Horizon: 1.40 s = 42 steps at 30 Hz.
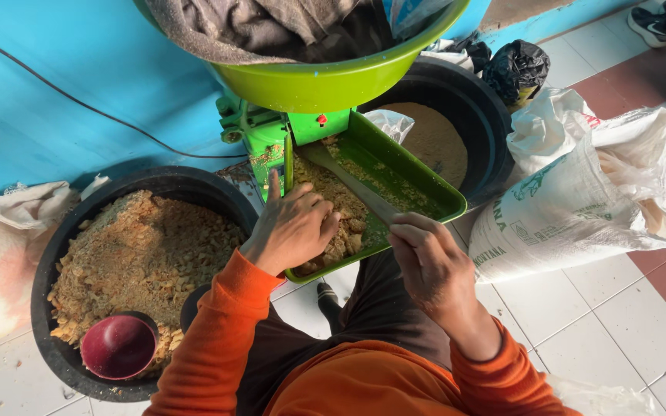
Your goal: The person sits on the floor in front of a green electric grinding machine and uses a wooden paddle to push pieces of fried food from a green tray into the machine. Ground material falls into a large black basin, and the person occasionally scoops material with a red bowl and pours it back into the tray to be ground again.
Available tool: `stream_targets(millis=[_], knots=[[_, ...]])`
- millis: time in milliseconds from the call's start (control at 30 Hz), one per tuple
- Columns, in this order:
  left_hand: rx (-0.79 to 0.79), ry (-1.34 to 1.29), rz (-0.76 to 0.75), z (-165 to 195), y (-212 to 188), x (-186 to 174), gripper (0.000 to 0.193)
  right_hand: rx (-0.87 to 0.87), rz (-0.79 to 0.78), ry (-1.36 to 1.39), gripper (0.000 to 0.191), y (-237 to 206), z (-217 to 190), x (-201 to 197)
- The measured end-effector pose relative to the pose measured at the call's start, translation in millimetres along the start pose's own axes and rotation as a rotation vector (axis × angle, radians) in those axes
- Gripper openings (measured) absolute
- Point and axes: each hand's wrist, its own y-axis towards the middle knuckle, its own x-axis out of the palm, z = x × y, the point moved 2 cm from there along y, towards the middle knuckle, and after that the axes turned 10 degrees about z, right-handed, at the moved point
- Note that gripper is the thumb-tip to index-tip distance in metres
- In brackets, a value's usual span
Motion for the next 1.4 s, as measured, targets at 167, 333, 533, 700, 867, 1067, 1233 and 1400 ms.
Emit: stream_targets(millis=[167,333,533,700,867,1067,1233,1400], knots=[[-0.017,-0.039,0.038,2.7,-3.2,-2.5,0.026,-0.021,0.053,-0.032,0.022,-1.7,9.5,1.6],[-0.05,0.005,-0.067,0.2,-2.9,-1.6,0.029,-0.011,0.042,-0.051,0.021,6.2,14.7,-3.9],[-0.046,-0.018,-0.041,-2.8,-5.8,1.9,0.027,-0.039,0.04,-0.154,0.018,6.1,27.8,-13.3],[-0.036,0.001,0.008,-3.8,-9.0,2.9,0.026,-0.063,0.038,-0.084,0.017,2.8,42.3,19.2],[-0.014,0.022,-0.024,-4.5,-9.1,5.0,0.025,-0.052,-0.01,-0.082,0.018,9.0,37.5,20.9],[0.008,0.039,-0.011,-3.7,-9.3,4.7,0.026,-0.014,0.002,-0.082,0.019,11.5,23.3,-17.6],[0.042,0.093,-0.066,-0.3,-7.3,0.7,0.029,-0.07,-0.057,-0.049,0.018,-7.1,23.5,16.3],[0.141,0.174,-0.165,-2.8,-0.4,4.6,0.03,-0.063,-0.013,-0.134,0.017,-0.8,41.3,5.2]])
